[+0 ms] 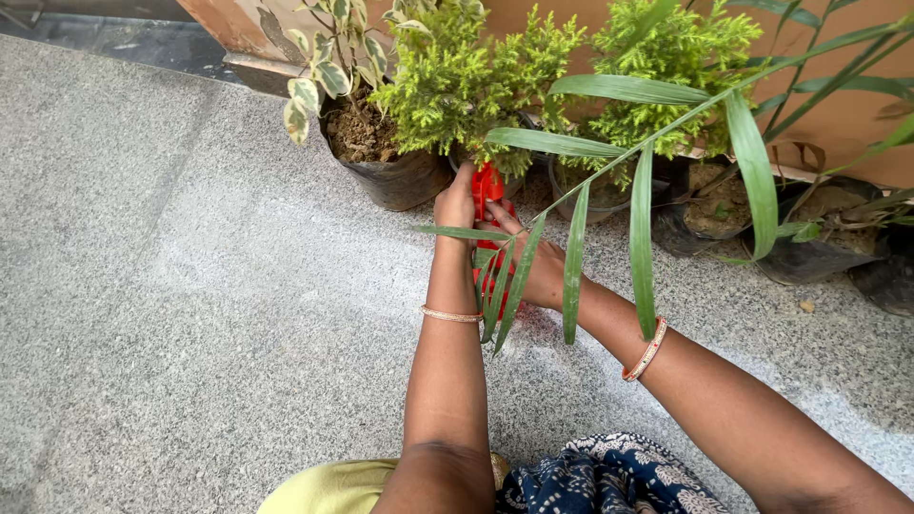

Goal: The person uses a red spray bottle to mist water onto several potted plants arranged on a tiled floor. They move the bottle from plant to plant, spraying the leaves and soil of each one.

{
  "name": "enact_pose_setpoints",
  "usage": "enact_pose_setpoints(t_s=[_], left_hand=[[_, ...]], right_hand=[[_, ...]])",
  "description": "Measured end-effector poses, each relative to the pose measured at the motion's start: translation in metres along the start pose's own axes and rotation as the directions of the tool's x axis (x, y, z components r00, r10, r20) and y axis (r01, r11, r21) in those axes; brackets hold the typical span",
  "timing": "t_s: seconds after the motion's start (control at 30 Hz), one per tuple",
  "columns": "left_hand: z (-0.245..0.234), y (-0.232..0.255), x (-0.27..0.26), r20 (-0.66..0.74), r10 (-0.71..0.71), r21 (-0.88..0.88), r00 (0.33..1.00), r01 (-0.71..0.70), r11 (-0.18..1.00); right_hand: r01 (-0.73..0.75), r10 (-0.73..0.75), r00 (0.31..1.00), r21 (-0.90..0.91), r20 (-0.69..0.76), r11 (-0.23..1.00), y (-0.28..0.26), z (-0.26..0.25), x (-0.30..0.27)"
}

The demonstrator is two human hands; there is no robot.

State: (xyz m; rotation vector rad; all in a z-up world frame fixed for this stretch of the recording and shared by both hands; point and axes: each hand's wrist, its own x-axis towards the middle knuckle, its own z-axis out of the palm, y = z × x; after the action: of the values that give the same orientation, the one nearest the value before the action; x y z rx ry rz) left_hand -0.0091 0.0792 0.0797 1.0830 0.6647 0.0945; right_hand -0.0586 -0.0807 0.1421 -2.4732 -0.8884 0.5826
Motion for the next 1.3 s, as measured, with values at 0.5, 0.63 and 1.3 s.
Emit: enact_pose_setpoints(t_s=[0.5, 0.63, 1.3], left_hand=[[0.006, -0.035, 0.037, -0.051, 0.157, -0.052, 0.986, -0.159, 0.986], [0.008, -0.039, 0.038, -0.048, 0.130, -0.035, 0.990, -0.131, 0.991], [0.019, -0.081, 0.050, 0.456, 0.492, 0.529, 0.742, -0.670, 0.521]], right_hand=[[0.101, -0.092, 0.988, 0.071, -0.121, 0.992, 0.018, 0.002, -0.009], [0.175, -0.164, 0.975, 0.062, -0.153, 0.983, 0.013, -0.008, -0.017], [0.140, -0.095, 0.930, 0.103, -0.354, 0.985, 0.035, -0.003, -0.042]])
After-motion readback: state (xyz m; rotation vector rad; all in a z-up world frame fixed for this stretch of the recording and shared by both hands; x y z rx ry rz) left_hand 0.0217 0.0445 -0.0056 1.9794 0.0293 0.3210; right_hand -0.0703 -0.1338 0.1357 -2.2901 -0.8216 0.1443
